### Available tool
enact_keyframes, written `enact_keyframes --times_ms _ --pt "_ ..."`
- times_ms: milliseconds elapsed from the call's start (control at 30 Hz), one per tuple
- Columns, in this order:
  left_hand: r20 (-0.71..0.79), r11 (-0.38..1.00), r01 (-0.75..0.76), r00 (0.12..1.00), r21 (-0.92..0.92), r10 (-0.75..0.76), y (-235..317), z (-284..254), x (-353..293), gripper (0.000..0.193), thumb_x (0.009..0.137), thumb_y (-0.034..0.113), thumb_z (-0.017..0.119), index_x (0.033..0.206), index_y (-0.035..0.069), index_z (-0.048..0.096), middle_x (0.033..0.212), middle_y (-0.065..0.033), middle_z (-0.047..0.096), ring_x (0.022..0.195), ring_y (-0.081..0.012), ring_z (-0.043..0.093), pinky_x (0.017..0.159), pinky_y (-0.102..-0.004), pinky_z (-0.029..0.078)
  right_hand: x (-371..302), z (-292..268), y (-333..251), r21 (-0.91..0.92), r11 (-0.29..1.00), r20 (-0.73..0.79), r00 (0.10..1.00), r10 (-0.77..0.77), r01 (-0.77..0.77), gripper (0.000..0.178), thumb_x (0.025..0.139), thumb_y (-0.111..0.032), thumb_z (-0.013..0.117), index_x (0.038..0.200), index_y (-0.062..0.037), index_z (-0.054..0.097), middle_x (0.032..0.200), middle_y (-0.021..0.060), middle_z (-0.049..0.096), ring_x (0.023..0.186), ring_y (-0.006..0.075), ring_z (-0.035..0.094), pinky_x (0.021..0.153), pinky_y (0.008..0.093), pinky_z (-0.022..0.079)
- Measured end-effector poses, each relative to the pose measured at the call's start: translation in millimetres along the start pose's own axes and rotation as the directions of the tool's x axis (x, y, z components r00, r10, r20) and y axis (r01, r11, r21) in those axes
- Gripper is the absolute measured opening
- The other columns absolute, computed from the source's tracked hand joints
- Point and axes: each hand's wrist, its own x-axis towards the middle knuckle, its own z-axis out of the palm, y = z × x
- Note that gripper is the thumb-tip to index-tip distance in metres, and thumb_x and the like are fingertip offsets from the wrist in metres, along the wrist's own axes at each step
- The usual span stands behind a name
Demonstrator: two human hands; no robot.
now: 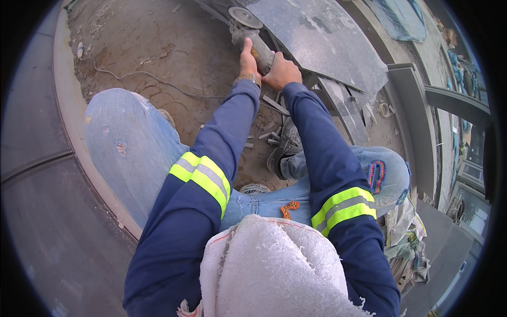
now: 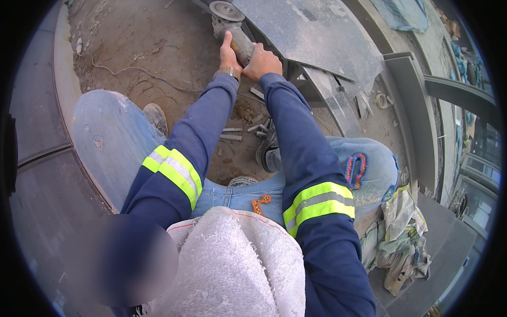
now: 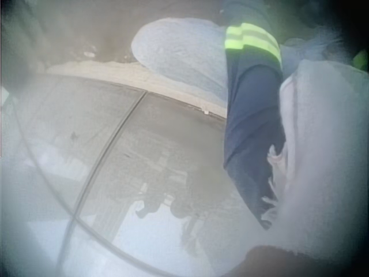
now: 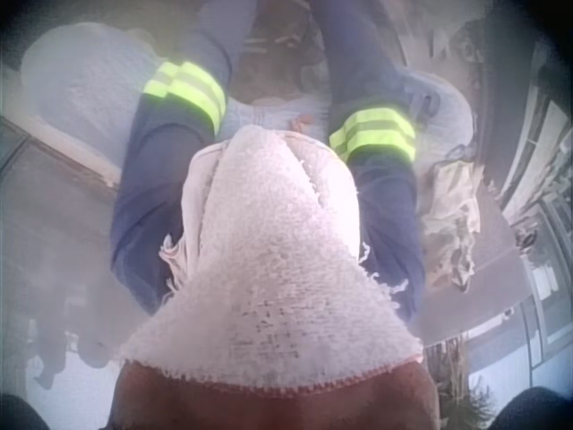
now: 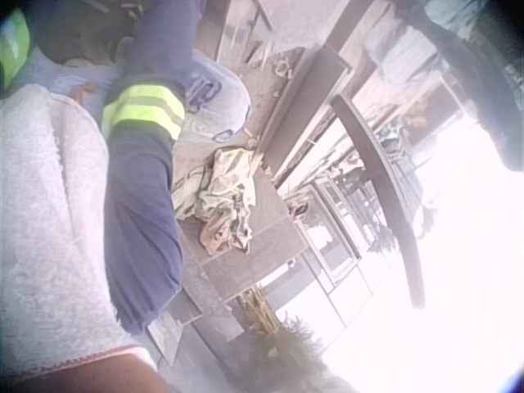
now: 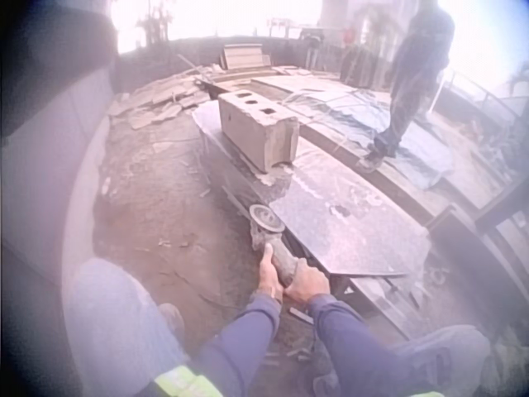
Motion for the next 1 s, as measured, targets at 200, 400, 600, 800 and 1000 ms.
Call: enact_keyframes --times_ms 200,400,600,800,1000 --pt "0.001 1.000 -0.006 1.000 -0.025 0.006 -2.0 -7.0 13.1 0.055 0.098 0.058 0.052 0.116 0.006 0.060 0.105 -0.0140 0.067 0.092 -0.0342 0.068 0.084 -0.0494 0.056 1.5 -2.6 -1.9 0.021 1.000 0.011 1.000 -0.004 0.003 0.082 0.069 -0.042 0.080 0.133 -0.0014 0.048 0.114 0.0275 0.068 0.107 0.0424 0.067 0.094 0.0474 0.054" --pt "0.016 0.999 0.028 0.999 -0.039 -0.028 -1.8 -3.8 11.3 0.055 0.097 0.058 0.053 0.115 0.006 0.060 0.103 -0.0145 0.067 0.091 -0.0345 0.068 0.083 -0.0492 0.057 3.3 -2.4 -0.7 0.022 1.000 -0.017 1.000 -0.013 0.014 0.081 0.069 -0.041 0.081 0.130 0.0009 0.050 0.112 0.0279 0.068 0.106 0.0419 0.067 0.093 0.0472 0.054" --pt "0.008 1.000 -0.002 1.000 -0.029 0.002 -0.2 -1.1 13.3 0.055 0.097 0.057 0.053 0.114 0.005 0.060 0.101 -0.0152 0.067 0.089 -0.0347 0.068 0.082 -0.0487 0.057 5.3 -3.8 -4.9 -0.012 1.000 -0.013 1.000 0.012 -0.012 0.081 0.072 -0.043 0.078 0.136 -0.0042 0.050 0.111 0.0243 0.070 0.103 0.0386 0.069 0.092 0.0455 0.055" --pt "0.004 1.000 -0.002 1.000 -0.027 0.003 -0.5 -0.4 11.4 0.057 0.097 0.058 0.053 0.116 0.004 0.060 0.102 -0.0159 0.067 0.088 -0.0351 0.068 0.082 -0.0485 0.057 4.4 -3.8 -3.6 -0.019 1.000 -0.019 1.000 0.009 -0.010 0.084 0.070 -0.046 0.079 0.137 -0.0042 0.050 0.111 0.0239 0.070 0.103 0.0387 0.069 0.093 0.0458 0.054" --pt "-0.033 0.999 -0.038 0.999 -0.025 0.037 -3.5 -1.3 9.4 0.054 0.098 0.056 0.053 0.115 0.005 0.060 0.103 -0.0141 0.068 0.090 -0.0338 0.068 0.083 -0.0487 0.056 -1.9 -12.1 -8.3 -0.001 1.000 0.007 1.000 0.001 -0.001 0.079 0.069 -0.042 0.081 0.127 0.0023 0.051 0.113 0.0285 0.068 0.107 0.0415 0.067 0.094 0.0469 0.053"
